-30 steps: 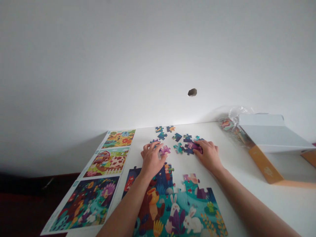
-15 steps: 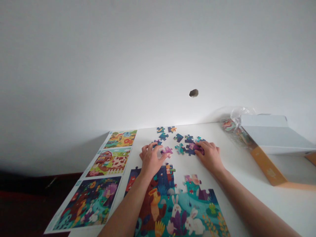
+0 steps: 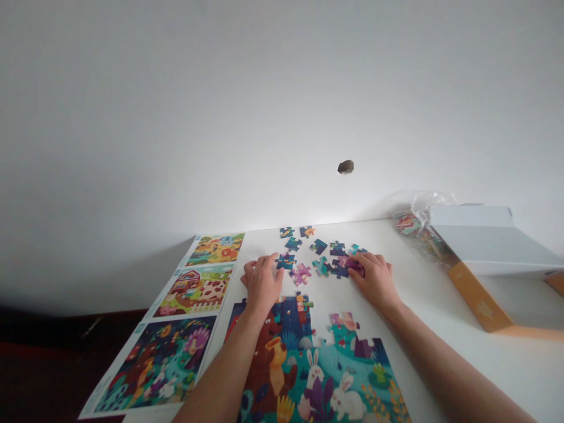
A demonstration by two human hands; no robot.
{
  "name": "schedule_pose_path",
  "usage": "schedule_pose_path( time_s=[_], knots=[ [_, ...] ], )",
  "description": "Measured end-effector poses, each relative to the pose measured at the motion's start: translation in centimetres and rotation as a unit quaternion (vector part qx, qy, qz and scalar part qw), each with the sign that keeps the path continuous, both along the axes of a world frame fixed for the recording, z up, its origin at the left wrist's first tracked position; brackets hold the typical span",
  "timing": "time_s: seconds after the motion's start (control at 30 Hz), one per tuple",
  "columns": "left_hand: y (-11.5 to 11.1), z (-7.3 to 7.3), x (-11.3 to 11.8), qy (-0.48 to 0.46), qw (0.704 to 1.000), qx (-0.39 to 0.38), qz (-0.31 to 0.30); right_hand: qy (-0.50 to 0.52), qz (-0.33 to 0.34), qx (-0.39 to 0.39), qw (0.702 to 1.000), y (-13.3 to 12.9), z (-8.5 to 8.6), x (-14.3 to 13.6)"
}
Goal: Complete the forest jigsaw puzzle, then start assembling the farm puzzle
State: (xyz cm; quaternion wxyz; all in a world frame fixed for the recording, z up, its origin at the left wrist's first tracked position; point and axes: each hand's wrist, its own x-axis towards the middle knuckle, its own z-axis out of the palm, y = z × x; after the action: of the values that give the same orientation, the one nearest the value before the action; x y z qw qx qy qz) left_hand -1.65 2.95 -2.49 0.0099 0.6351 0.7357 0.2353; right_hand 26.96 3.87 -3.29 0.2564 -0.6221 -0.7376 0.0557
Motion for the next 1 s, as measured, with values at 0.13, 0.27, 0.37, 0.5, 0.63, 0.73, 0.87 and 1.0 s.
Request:
schedule_pose_path(
  time_s=[0.13,0.27,0.37,0.5,0.63,0.73,0.87,1.0],
  knots=[
    [0.0,0.1,-0.2,0.001,0.998,0.012,-0.06,0.001,-0.001,-0.001,1.0,0.0,0.1,0.0],
    [-0.5,0.5,0.4,0.022,0.984,0.027,-0.172,0.001,-0.003,-0.005,1.0,0.0,-0.2,0.0],
    [-0.9,0.7,1.0,0.045,0.98,0.014,-0.195,-0.005,-0.007,-0.007,1.0,0.0,-0.3,0.0],
    [-0.8,0.6,1.2,0.045,0.981,-0.003,-0.191,-0.007,-0.002,-0.008,1.0,0.0,-0.2,-0.1],
    [-0.8,0.6,1.1,0.032,0.979,-0.008,-0.202,-0.006,0.001,-0.005,1.0,-0.1,-0.2,-0.2],
    [-0.8,0.6,1.2,0.022,0.977,-0.008,-0.211,-0.011,0.004,-0.001,1.0,-0.2,-0.1,-0.2],
    [-0.8,0.5,1.2,0.009,0.976,0.004,-0.219,0.006,0.013,0.019,1.0,-0.4,0.1,-0.5],
    [-0.9,0.8,1.4,-0.021,0.97,0.011,-0.242,0.073,0.082,0.036,0.993,-0.9,0.5,-1.2]
  ],
)
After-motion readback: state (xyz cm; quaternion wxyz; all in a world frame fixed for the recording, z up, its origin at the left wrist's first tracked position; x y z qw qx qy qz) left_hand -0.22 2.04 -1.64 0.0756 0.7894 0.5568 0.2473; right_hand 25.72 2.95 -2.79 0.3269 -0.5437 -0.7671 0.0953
